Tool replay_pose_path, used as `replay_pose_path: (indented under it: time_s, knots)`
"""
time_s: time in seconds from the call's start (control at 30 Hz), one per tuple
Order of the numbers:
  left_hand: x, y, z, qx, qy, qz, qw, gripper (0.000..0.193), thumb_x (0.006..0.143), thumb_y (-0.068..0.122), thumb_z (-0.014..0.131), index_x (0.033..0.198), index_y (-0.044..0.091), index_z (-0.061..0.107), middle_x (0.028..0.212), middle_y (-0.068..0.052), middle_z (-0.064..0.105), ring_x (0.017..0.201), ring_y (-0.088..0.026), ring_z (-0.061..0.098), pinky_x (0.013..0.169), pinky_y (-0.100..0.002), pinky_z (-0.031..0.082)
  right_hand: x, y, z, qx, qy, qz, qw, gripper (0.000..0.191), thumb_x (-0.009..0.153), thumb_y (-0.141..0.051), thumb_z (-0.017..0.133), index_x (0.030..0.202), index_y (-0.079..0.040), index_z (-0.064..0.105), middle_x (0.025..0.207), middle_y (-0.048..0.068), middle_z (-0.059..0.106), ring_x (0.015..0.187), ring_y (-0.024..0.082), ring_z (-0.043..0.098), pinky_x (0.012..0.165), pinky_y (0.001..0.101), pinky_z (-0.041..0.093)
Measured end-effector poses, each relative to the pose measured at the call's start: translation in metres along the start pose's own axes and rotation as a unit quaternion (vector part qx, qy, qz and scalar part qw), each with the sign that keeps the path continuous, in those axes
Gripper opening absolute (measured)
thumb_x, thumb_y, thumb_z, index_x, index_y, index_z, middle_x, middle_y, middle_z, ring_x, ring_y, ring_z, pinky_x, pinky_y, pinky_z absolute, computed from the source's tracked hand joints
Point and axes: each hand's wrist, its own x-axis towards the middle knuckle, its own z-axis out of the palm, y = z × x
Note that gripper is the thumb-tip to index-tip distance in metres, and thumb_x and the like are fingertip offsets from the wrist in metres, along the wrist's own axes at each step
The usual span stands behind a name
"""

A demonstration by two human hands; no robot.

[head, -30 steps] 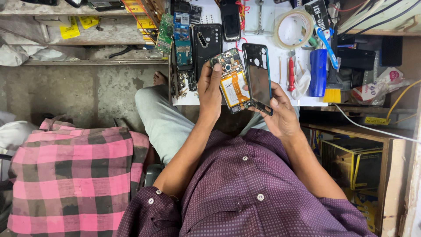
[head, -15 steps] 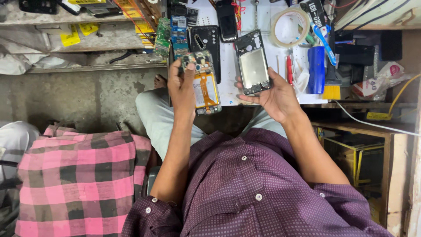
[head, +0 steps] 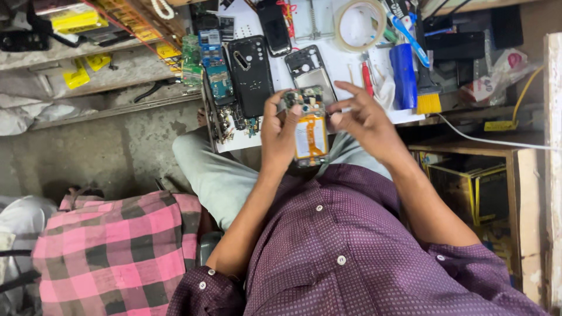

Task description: The person disassembles a smartphone at a cluttered repair bench. They first work on the exposed internal board and battery, separate the mid-frame from the back cover, then use a red screwdriver to unscrew screws from the back housing, handling the phone parts one at a time.

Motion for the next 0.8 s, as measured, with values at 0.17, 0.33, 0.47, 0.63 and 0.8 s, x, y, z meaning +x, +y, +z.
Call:
replay_pose_path:
  time_s: [0.17,0.33,0.47,0.63,0.8]
  knots:
    - [-0.022,0.001,0.019,0.02,-0.028,-0.09,0.995,0.041,0.105,0.02,0.063,0.139,0.003,0.048,0.11,-0.011,0.074,0.096,-0.011,0.069,0.082,-0.025,0.056,-0.018,0.001,0.007,0.091,-0.031,0.006,0.995,0.077,0.095,0.0,0.071,0.162,-0.007,0.036,0.104,0.008,0.062,0.08,0.007,0.058,0.068,0.0208,0.045]
    - [-0.033,0.01,0.021,0.142,-0.041,-0.035,0.988,0.044,0.105,0.016,0.069,0.143,0.001,0.052,0.112,-0.013,0.074,0.097,-0.011,0.07,0.083,-0.025,0.057,-0.029,0.012,0.004,0.158,-0.05,0.013,0.986,0.07,0.095,0.002,0.068,0.157,-0.005,0.037,0.115,0.009,0.067,0.089,0.008,0.066,0.08,0.0248,0.057]
    - [-0.039,0.025,0.018,0.17,-0.06,-0.044,0.983,0.058,0.097,0.014,0.073,0.147,0.003,0.046,0.112,-0.013,0.073,0.086,-0.01,0.07,0.072,-0.025,0.057,-0.033,0.019,0.003,0.153,-0.054,0.018,0.987,0.069,0.095,0.003,0.069,0.158,-0.004,0.04,0.115,0.011,0.068,0.088,0.009,0.064,0.079,0.0256,0.054]
    - [-0.042,0.042,0.008,0.234,-0.099,-0.044,0.966,0.057,0.095,0.013,0.075,0.143,0.005,0.047,0.115,-0.015,0.074,0.082,-0.014,0.075,0.067,-0.027,0.058,-0.035,0.02,0.003,0.133,-0.066,0.031,0.988,0.067,0.095,0.002,0.068,0.156,-0.004,0.041,0.113,0.01,0.068,0.091,0.009,0.065,0.081,0.0263,0.056]
    - [-0.042,0.047,0.002,0.244,-0.105,-0.061,0.962,0.051,0.094,0.012,0.074,0.137,0.004,0.048,0.113,-0.015,0.075,0.085,-0.016,0.078,0.07,-0.029,0.06,-0.034,0.019,0.008,0.119,-0.082,0.025,0.989,0.065,0.095,0.002,0.067,0.154,-0.004,0.041,0.114,0.01,0.068,0.092,0.01,0.067,0.08,0.0261,0.056]
